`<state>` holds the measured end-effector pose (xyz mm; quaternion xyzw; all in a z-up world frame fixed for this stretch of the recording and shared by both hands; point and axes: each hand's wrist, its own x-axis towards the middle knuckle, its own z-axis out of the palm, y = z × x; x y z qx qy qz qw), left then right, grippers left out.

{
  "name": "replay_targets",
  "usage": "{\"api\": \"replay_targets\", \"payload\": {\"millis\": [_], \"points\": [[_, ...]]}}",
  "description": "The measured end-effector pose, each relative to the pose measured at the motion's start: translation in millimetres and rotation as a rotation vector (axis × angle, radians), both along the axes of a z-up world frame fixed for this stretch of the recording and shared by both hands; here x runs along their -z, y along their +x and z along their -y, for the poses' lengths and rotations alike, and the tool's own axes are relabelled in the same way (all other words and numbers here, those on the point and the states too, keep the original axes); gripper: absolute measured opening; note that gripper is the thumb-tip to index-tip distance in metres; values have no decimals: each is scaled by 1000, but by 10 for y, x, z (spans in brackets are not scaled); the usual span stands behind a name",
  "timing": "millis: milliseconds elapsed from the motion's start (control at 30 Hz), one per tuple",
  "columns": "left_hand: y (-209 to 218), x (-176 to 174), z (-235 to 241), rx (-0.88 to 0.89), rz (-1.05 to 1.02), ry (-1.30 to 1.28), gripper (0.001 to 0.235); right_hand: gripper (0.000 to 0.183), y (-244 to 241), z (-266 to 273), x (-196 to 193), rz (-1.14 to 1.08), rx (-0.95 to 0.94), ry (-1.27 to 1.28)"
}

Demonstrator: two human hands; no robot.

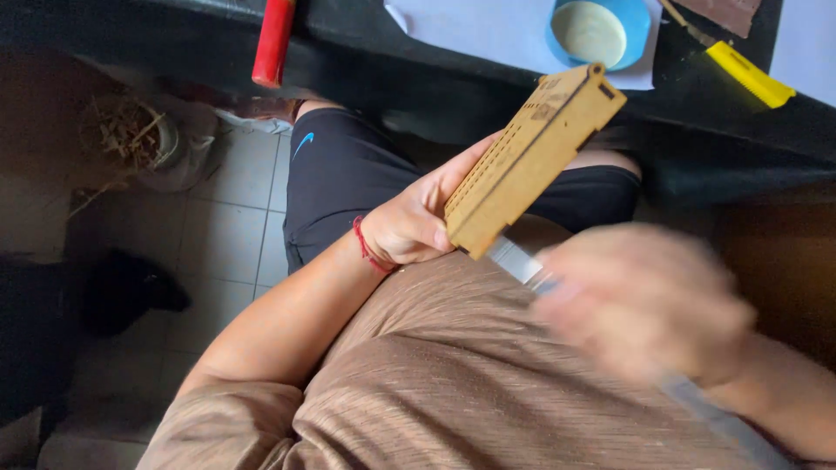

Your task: Applying a clear finish or varnish to the surfaces of a small laser-cut wooden box using a paintbrush.

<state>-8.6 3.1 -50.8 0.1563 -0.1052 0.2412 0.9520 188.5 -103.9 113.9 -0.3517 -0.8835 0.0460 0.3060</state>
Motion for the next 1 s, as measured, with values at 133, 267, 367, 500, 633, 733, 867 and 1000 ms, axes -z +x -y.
{"api": "replay_targets", "payload": {"millis": [133, 267, 367, 500, 633, 733, 867, 1000], "points": [[-65, 51, -28, 115, 135, -24, 125, 28, 131, -47, -13, -54, 374, 126], [-82, -25, -19, 102, 145, 8, 121, 30, 192, -27, 44, -184, 391, 138], [-69, -20, -37, 131, 106, 54, 125, 28, 146, -34, -48, -129, 356, 164], [-67, 32, -13, 126, 124, -2, 122, 15, -89, -80, -100, -21, 187, 114], [-55, -5, -3, 107, 94, -86, 125, 21, -453, -174, -135, -17, -89, 108], [-43, 30, -22, 72, 22, -68, 130, 12, -194, -184, -68, -87, 74, 118], [-21, -52, -19, 57, 43, -24, 128, 16, -254, -230, -264, -27, 228, 117], [10, -75, -33, -76, -54, 83, 130, 10, -365, -163, -114, -167, -43, -12]]}}
